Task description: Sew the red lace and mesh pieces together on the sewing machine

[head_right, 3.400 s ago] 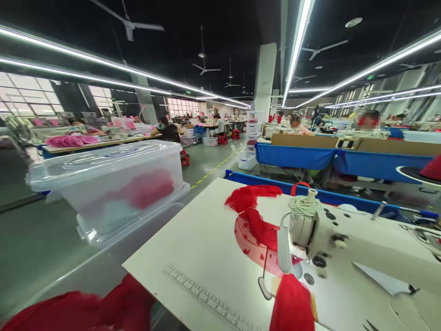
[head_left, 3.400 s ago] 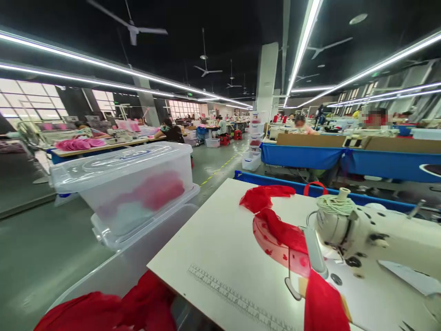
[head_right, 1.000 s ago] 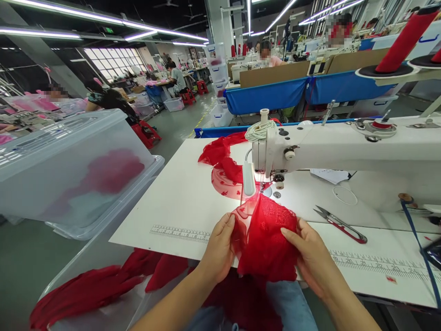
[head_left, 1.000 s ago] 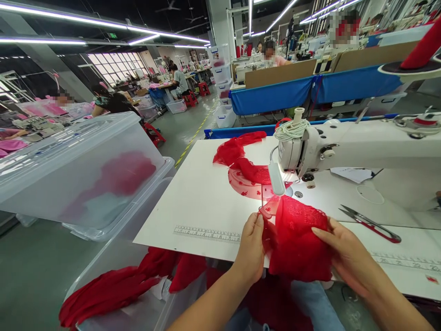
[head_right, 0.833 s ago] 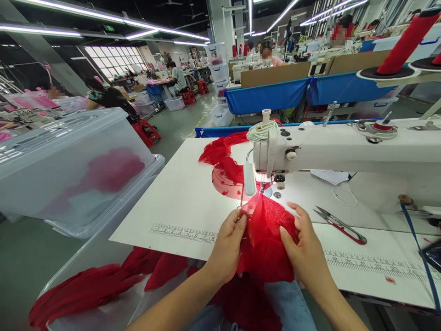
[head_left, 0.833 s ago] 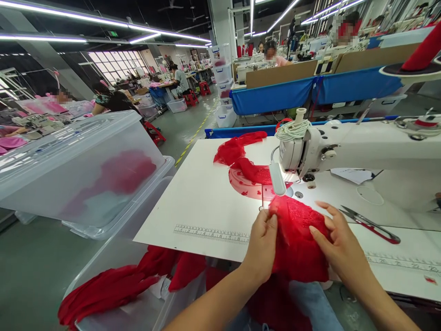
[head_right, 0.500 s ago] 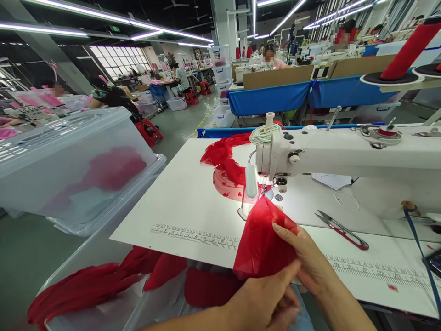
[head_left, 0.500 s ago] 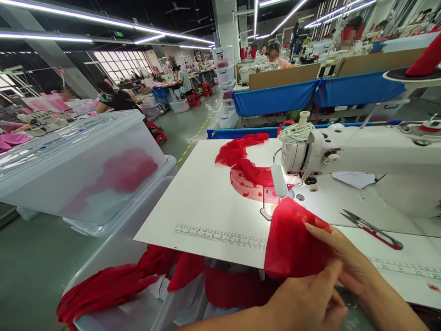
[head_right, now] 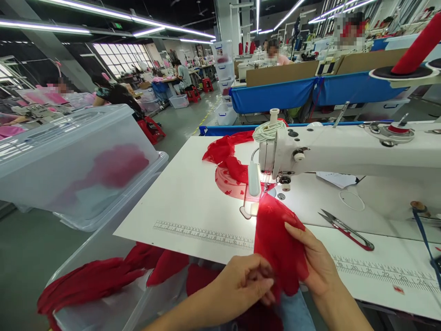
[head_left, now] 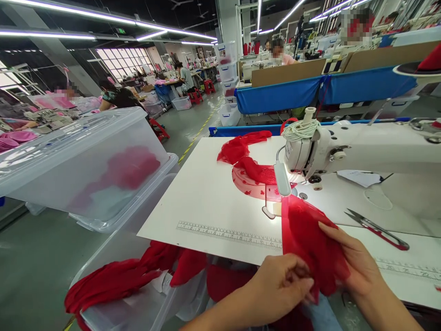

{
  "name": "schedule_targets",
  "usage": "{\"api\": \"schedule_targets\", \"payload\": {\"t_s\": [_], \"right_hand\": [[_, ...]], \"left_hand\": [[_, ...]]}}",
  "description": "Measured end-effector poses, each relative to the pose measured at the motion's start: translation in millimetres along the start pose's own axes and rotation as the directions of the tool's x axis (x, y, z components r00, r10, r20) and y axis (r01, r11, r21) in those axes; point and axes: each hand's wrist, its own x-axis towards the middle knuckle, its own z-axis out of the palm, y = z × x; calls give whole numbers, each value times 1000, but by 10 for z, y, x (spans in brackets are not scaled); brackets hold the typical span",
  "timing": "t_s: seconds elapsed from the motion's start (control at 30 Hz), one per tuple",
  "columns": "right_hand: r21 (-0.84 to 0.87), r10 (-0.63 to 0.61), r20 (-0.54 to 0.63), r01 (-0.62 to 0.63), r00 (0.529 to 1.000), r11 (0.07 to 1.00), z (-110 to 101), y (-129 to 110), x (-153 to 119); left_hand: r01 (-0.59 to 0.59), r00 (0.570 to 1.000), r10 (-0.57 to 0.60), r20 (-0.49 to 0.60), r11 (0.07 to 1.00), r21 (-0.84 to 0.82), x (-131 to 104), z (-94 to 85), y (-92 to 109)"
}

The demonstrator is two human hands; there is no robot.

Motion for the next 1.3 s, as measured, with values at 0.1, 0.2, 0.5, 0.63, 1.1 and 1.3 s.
{"api": "schedule_targets", "payload": {"t_s": [0.1,0.2,0.5,0.63,1.1,1.3], "right_hand": [[44,79,7,-80,997,996,10,-16,-46],[49,107,46,-110,993,993,60,-36,-76],[-425,-105,-83,60,991,903,-90,-68,-105],[-288,-93,-183,37,979,957,-123,-112,-147],[-357,30,-20,-35,999,933,136,72,-470],[-209,104,-28,-108,994,972,46,139,-428]], "left_hand": [[47,999,-47,-17,999,-6,28,-78,109],[-30,969,43,-242,998,55,153,-195,170],[-227,919,220,-326,974,17,256,-327,241],[-151,967,83,-241,949,-278,282,-322,213],[-46,981,-18,-194,946,-322,177,-155,101],[-128,984,43,-174,849,-512,173,-49,116]]}}
